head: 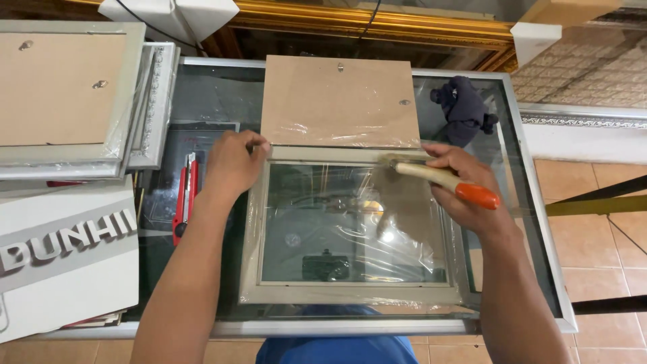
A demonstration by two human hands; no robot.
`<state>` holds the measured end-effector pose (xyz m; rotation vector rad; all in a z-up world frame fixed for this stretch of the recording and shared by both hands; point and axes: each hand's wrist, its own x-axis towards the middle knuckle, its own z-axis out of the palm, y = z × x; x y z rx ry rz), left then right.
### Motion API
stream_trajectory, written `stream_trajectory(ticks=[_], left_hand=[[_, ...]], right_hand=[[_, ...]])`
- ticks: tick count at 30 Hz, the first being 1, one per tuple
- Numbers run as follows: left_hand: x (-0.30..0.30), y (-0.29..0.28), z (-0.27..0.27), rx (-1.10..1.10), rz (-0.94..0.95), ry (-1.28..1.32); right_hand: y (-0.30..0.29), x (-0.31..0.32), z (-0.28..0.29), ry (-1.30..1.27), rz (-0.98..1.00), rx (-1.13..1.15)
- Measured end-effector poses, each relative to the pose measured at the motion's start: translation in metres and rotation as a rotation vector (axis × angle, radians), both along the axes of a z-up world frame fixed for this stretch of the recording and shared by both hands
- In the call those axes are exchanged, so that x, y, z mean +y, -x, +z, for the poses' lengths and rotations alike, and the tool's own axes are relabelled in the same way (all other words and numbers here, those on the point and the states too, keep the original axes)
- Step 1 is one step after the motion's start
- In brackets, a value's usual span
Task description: Framing a piece of artwork by cleaning the glass and assembling the frame components.
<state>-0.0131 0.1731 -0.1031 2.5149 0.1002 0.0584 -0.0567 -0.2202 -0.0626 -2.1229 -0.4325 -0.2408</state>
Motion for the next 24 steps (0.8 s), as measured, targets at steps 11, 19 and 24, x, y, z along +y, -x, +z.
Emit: stream_trajectory(ticks=[11, 19, 24], left_hand=[[0.001, 0.008, -0.024, -0.248, 0.042, 0.047], [0.002, 0.009, -0.028, -0.279, 0.049, 0.044], [0.0, 0.008, -0.026, -0.256, 0.07, 0.056]], right_hand=[[0.099, -0.01, 0.042, 0.616, 0.185, 0.938], [0.018, 0.079, 0.022, 0.119, 0.306, -0.052], [0.062, 0.078, 0.004, 0.462, 0.425, 0.109]])
